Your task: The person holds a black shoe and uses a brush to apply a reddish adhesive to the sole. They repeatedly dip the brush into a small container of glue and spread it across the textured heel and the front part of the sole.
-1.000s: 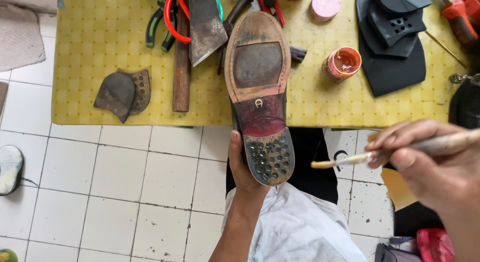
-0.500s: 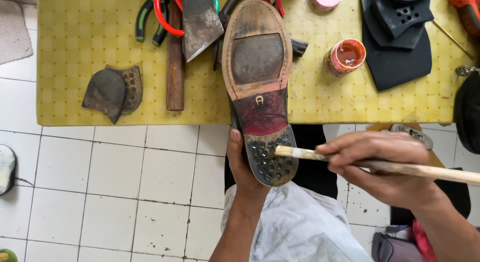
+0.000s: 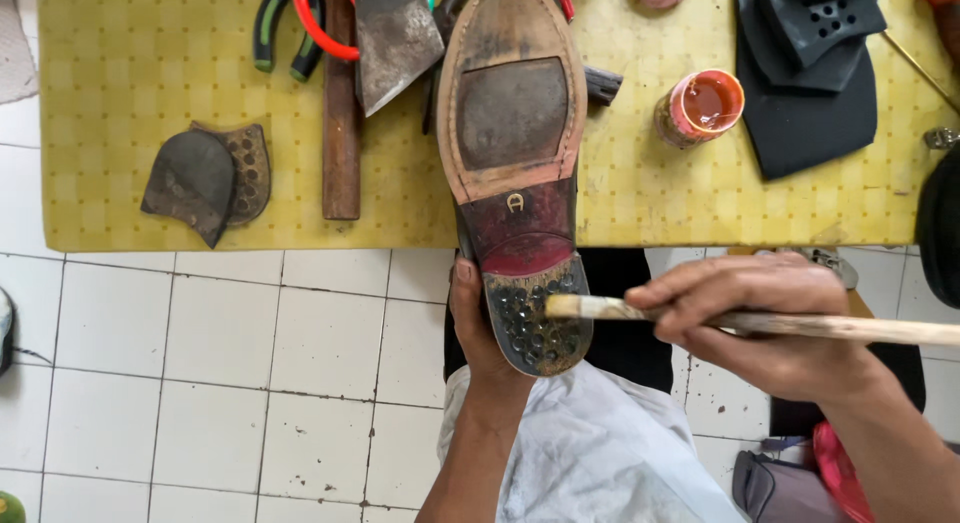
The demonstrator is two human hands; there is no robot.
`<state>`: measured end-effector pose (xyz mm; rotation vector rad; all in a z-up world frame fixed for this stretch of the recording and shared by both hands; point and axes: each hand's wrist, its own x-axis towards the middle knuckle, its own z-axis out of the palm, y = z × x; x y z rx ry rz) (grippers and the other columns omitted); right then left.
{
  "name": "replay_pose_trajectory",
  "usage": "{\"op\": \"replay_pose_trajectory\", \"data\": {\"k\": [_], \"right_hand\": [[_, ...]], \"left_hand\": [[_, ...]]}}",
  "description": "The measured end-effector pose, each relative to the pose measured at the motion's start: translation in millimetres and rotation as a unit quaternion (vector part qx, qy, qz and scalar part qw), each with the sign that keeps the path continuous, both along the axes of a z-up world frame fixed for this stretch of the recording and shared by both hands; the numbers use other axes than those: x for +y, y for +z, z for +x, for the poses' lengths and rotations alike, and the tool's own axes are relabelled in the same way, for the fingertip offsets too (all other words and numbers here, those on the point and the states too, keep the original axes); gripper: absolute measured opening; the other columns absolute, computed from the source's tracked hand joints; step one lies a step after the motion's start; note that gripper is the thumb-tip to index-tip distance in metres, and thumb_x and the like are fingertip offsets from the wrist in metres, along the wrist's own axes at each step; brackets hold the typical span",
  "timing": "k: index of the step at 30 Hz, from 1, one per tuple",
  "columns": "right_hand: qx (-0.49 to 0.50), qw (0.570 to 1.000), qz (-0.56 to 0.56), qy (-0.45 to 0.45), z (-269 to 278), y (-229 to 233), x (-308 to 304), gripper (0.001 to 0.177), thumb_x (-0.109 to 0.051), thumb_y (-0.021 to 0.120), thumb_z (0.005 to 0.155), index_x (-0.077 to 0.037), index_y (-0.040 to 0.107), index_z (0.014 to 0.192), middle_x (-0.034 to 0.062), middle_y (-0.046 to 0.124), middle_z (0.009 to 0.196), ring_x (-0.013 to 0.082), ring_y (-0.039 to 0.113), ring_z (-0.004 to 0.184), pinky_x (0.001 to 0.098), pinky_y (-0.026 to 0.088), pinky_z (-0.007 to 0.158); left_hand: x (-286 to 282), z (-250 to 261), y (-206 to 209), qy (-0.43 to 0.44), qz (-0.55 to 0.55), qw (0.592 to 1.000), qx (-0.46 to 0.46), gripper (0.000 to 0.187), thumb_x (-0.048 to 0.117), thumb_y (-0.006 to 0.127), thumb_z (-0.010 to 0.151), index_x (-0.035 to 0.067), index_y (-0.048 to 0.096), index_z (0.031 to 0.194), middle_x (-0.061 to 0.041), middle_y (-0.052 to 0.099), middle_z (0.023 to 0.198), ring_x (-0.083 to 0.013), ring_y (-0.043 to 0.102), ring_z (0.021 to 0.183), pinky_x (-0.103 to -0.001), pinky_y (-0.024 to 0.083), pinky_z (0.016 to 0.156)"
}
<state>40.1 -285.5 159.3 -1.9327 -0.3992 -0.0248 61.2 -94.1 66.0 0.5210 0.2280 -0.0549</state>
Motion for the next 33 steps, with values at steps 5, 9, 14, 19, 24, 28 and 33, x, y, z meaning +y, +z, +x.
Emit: {"op": "replay_pose_trajectory", "data": {"k": [5, 9, 14, 19, 24, 28, 33], "right_hand": [[0.06, 0.992, 0.062, 0.09, -5, -25, 3, 0.007, -0.001, 0.078, 0.078, -0.007, 0.078, 0.083, 0.0111, 0.084, 0.095, 0.0178, 0.087, 0.083, 0.0194, 0.074, 0.066], [0.147, 0.978, 0.149, 0.007, -20, -12, -2, 0.013, -0.016, 0.076, 0.085, -0.007, 0.076, 0.075, 0.0107, 0.083, 0.074, 0.022, 0.087, 0.078, 0.0296, 0.076, 0.067], [0.147, 0.986, 0.075, -0.037, -34, 32, -6, 0.006, -0.019, 0.082, 0.073, -0.015, 0.079, 0.076, 0.0057, 0.089, 0.081, 0.018, 0.092, 0.07, 0.0299, 0.079, 0.065], [-0.024, 0.997, -0.003, -0.071, -17, 3, 12, 0.009, -0.009, 0.078, 0.075, -0.007, 0.072, 0.081, 0.0143, 0.08, 0.096, 0.0195, 0.086, 0.086, 0.0239, 0.073, 0.075], [0.114, 0.981, 0.069, -0.143, -48, 15, -22, 0.004, -0.01, 0.076, 0.071, -0.01, 0.075, 0.075, 0.012, 0.083, 0.085, 0.024, 0.086, 0.081, 0.0342, 0.074, 0.08], [0.007, 0.931, 0.325, -0.167, -94, -84, -159, 0.026, -0.009, 0.058, 0.106, -0.013, 0.063, 0.131, 0.0174, 0.064, 0.135, 0.0331, 0.066, 0.132, 0.0454, 0.067, 0.104], [-0.037, 0.927, 0.258, -0.268, -58, -51, -127, 0.024, -0.018, 0.059, 0.108, -0.013, 0.063, 0.131, 0.0126, 0.055, 0.139, 0.0237, 0.073, 0.095, 0.0363, 0.067, 0.1]], "left_hand": [[2, 1, -11, -0.003, -0.014, 0.999, 0.041, 0.043, 0.042, 0.054, 0.104, 0.007, 0.065, 0.128, -0.011, 0.068, 0.121, -0.0261, 0.064, 0.111, -0.043, 0.051, 0.095], [5, -2, -8, -0.022, 0.005, 0.999, 0.044, 0.046, 0.043, 0.045, 0.107, 0.008, 0.064, 0.13, -0.011, 0.067, 0.122, -0.0265, 0.062, 0.114, -0.043, 0.051, 0.098], [4, 3, -6, -0.017, 0.05, 0.999, 0.011, 0.04, 0.042, 0.048, 0.109, 0.009, 0.065, 0.122, -0.008, 0.067, 0.116, -0.021, 0.062, 0.11, -0.039, 0.05, 0.094], [4, 1, 6, -0.01, 0.084, 0.996, -0.008, 0.044, 0.041, 0.046, 0.108, 0.006, 0.063, 0.129, -0.01, 0.067, 0.121, -0.0226, 0.062, 0.113, -0.039, 0.05, 0.096], [5, 3, 43, -0.041, -0.016, 0.991, 0.124, 0.044, 0.045, 0.051, 0.104, 0.007, 0.069, 0.117, -0.008, 0.072, 0.106, -0.0222, 0.067, 0.102, -0.04, 0.055, 0.091], [2, 30, 101, -0.039, -0.156, 0.962, 0.22, 0.066, 0.043, 0.047, 0.095, 0.0, 0.055, 0.145, -0.021, 0.062, 0.137, -0.0344, 0.057, 0.131, -0.052, 0.044, 0.113], [-5, 47, 133, -0.028, -0.176, 0.955, 0.236, 0.058, 0.036, 0.05, 0.095, 0.006, 0.058, 0.144, -0.013, 0.063, 0.142, -0.0246, 0.058, 0.132, -0.045, 0.045, 0.112]]}}
